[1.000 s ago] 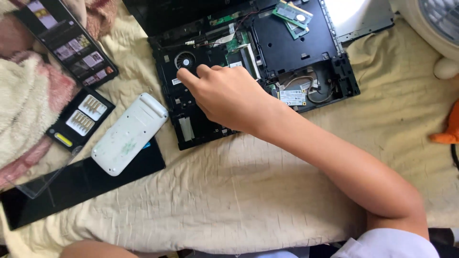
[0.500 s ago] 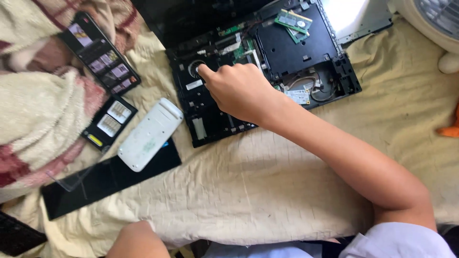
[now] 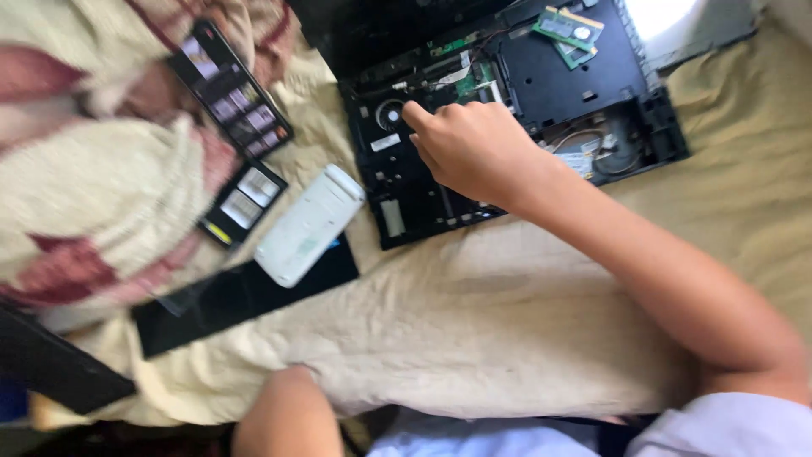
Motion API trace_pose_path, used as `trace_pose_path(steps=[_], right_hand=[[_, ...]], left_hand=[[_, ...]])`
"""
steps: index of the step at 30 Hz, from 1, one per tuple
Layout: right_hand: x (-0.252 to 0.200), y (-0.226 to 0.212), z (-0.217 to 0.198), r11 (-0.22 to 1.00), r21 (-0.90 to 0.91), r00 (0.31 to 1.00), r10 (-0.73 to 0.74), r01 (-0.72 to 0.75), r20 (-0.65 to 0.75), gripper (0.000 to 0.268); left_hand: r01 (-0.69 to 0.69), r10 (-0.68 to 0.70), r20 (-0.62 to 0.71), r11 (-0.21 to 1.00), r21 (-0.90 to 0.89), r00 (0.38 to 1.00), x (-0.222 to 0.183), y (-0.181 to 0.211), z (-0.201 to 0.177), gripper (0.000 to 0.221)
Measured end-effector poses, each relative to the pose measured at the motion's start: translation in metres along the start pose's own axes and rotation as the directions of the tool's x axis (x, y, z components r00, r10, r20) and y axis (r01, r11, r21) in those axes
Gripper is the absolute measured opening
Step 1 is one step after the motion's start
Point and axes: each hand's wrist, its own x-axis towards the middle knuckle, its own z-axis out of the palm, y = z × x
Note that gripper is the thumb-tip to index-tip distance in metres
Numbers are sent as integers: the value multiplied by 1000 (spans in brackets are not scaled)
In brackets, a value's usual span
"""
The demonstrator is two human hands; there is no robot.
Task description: Repairing a laptop by manipulating internal components and cables with a plastic tool.
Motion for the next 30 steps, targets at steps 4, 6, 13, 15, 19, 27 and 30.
trace_pose_path(steps=[4,6,13,15,19,27,30], right_hand=[[0,-1,-5,999,38,1000,-19,19,16,15],[1,-2,-16,996,81,997,36,-42,70,17],[1,1,-2,996,80,999,46,-47,19,18],[2,0,-2,994,103,999,28,-30,26,16],[1,-2,-6,991,132,998,22,-30,61,26],[-3,-4,-11,981,176,985,-104,79,138,23],[-3,-2,-20,966,255,976,-94,41,197,30]], left_hand=[[-91,84,-73,990,-107,994,14,-117,14,59],[-126,119,-50,975,-184,992,-4,-160,-13,62],[-273,317,-11,800,-534,949,33,-283,-76,73],[-292,349,-25,742,-603,937,53,-288,-96,76],[-306,399,-43,625,-719,916,169,-198,-205,82],[525,-176,-495,298,797,851,374,126,-376,13],[530,-168,-519,30,847,838,350,124,-374,14]])
